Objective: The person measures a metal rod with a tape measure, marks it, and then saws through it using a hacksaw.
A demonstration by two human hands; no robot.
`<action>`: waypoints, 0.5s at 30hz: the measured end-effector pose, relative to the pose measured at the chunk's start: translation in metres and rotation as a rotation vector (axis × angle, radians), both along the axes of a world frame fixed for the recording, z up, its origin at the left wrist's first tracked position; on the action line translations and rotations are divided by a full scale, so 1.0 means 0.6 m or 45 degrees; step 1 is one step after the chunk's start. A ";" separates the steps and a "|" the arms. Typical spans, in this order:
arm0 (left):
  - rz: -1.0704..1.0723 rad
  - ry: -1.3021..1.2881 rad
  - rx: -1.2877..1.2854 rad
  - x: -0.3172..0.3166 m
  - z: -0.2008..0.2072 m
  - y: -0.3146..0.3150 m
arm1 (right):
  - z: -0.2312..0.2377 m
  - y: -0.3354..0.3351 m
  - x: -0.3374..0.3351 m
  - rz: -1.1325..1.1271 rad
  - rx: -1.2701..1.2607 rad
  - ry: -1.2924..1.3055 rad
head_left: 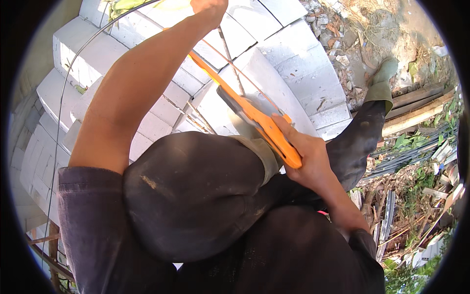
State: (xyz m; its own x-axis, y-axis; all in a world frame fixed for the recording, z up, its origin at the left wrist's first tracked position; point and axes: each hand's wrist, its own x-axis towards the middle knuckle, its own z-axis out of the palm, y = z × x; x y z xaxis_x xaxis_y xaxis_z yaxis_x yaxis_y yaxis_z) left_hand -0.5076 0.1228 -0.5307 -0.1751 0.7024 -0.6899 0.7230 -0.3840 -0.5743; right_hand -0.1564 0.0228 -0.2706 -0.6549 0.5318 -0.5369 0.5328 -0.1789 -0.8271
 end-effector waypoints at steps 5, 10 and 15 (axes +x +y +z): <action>0.077 -0.042 -0.338 0.050 0.074 0.026 | 0.072 -0.015 0.098 -0.048 0.025 -0.089; 0.121 -0.034 0.014 -0.009 -0.010 0.001 | -0.085 0.016 -0.113 0.204 0.129 0.001; 0.146 -0.034 -0.126 0.081 0.113 0.038 | 0.044 -0.020 0.075 -0.003 0.041 -0.050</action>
State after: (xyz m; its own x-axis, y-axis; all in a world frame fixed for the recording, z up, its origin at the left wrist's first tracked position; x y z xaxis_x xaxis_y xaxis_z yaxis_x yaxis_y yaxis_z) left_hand -0.4591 0.1457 -0.4632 -0.2312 0.6070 -0.7603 0.7799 -0.3516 -0.5178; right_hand -0.1115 0.0108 -0.2440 -0.6323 0.5508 -0.5448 0.5647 -0.1538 -0.8109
